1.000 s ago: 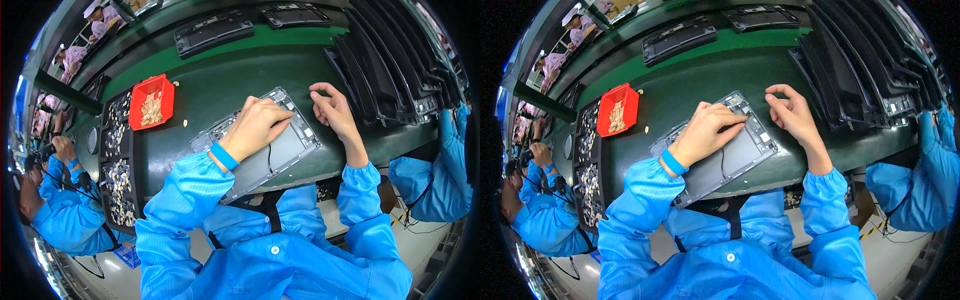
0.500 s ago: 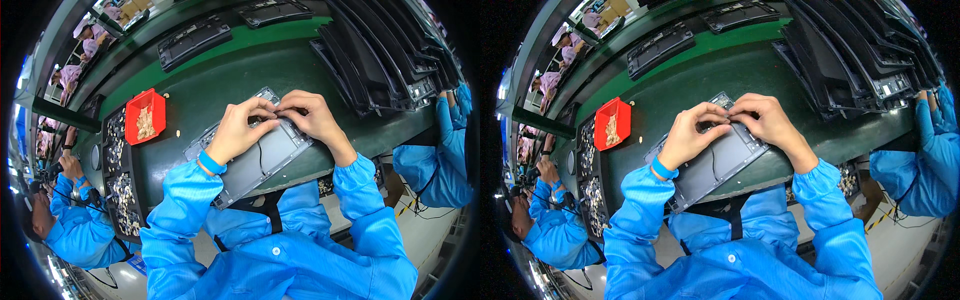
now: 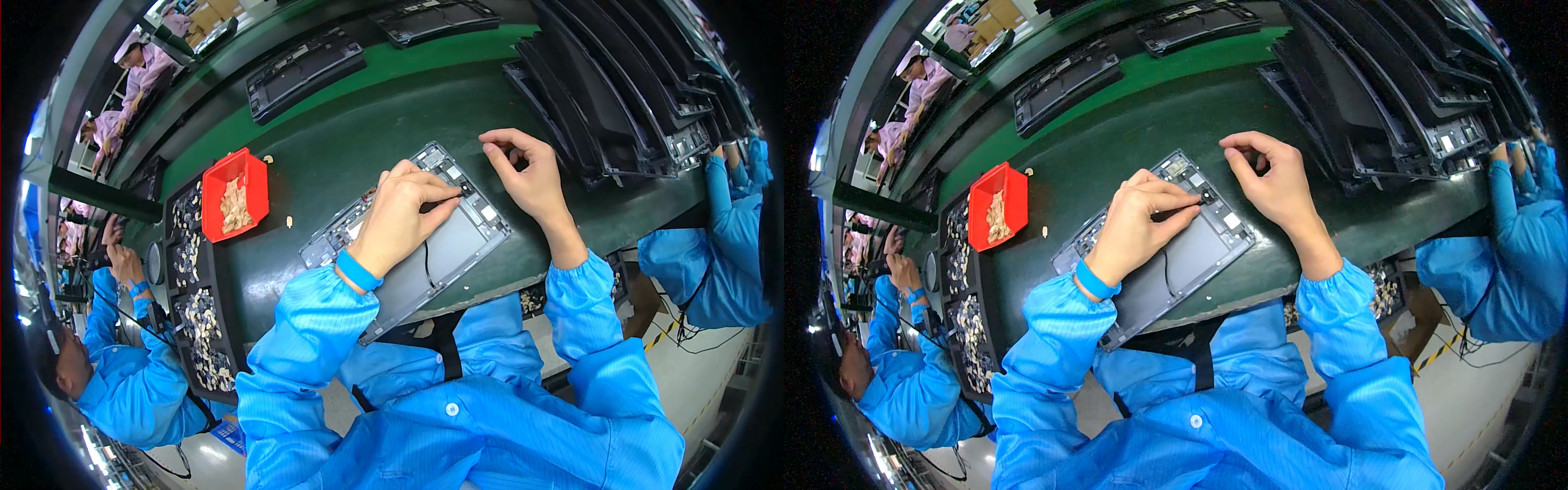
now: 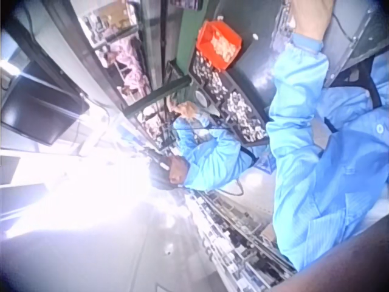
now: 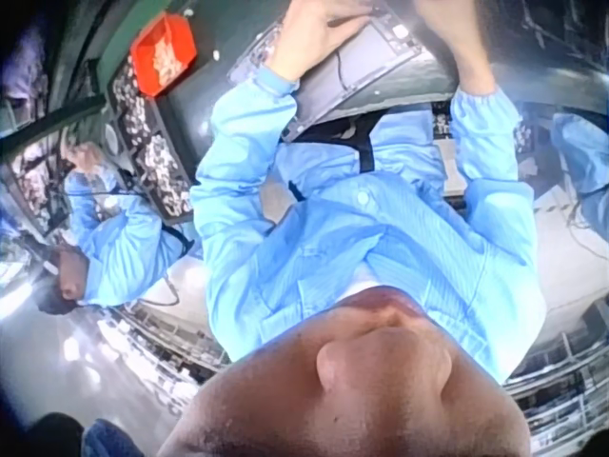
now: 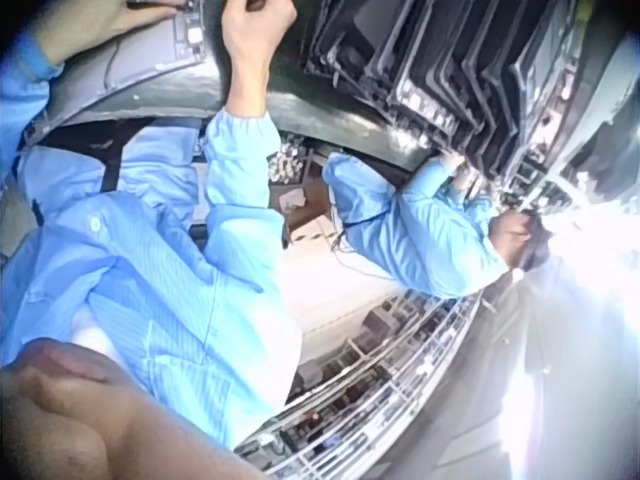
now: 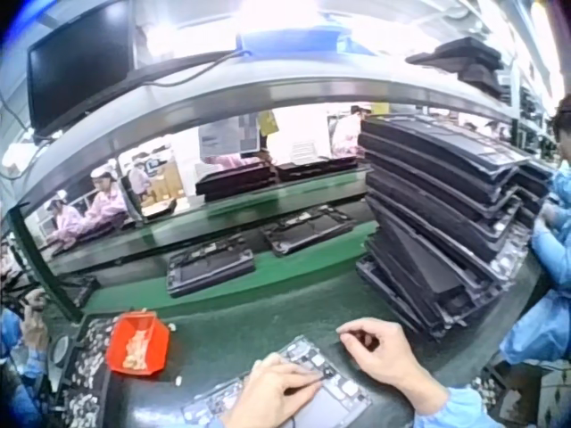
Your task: The person connects circuit boards and routes ribbon cables inside an electronic device housing by hand, attaching small connectors to link the components.
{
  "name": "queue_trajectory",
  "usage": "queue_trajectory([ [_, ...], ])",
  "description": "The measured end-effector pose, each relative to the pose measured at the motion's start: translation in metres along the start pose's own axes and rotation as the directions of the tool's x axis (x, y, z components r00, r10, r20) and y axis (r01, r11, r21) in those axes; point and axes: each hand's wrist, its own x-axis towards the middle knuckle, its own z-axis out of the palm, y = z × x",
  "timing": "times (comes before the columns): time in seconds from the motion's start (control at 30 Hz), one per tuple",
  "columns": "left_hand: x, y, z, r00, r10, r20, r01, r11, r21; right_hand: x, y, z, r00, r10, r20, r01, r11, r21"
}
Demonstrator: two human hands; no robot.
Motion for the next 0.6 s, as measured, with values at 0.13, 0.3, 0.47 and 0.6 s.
queue_trajectory([
  [0.13, 0.003, 0.005, 0.002, 1.000, 0.007, -0.020, -0.006, 0.998, 0.060, -0.001, -0.002, -0.003, 0.998, 0.060, 0.018, -0.060, 0.998, -0.026],
  [0.3, 0.004, -0.002, 0.005, 0.999, -0.032, -0.033, 0.033, 0.999, 0.032, 0.000, -0.003, 0.000, 0.998, 0.058, 0.026, -0.057, 0.998, -0.039],
  [0.47, 0.004, 0.002, 0.008, 0.999, -0.046, -0.011, 0.046, 0.997, 0.061, 0.001, -0.004, -0.002, 0.997, 0.067, 0.029, -0.066, 0.997, -0.043],
  [0.6, 0.005, 0.003, 0.012, 0.992, 0.028, -0.120, -0.016, 0.994, 0.107, 0.000, -0.004, -0.001, 0.998, 0.055, 0.031, -0.053, 0.997, -0.052],
])
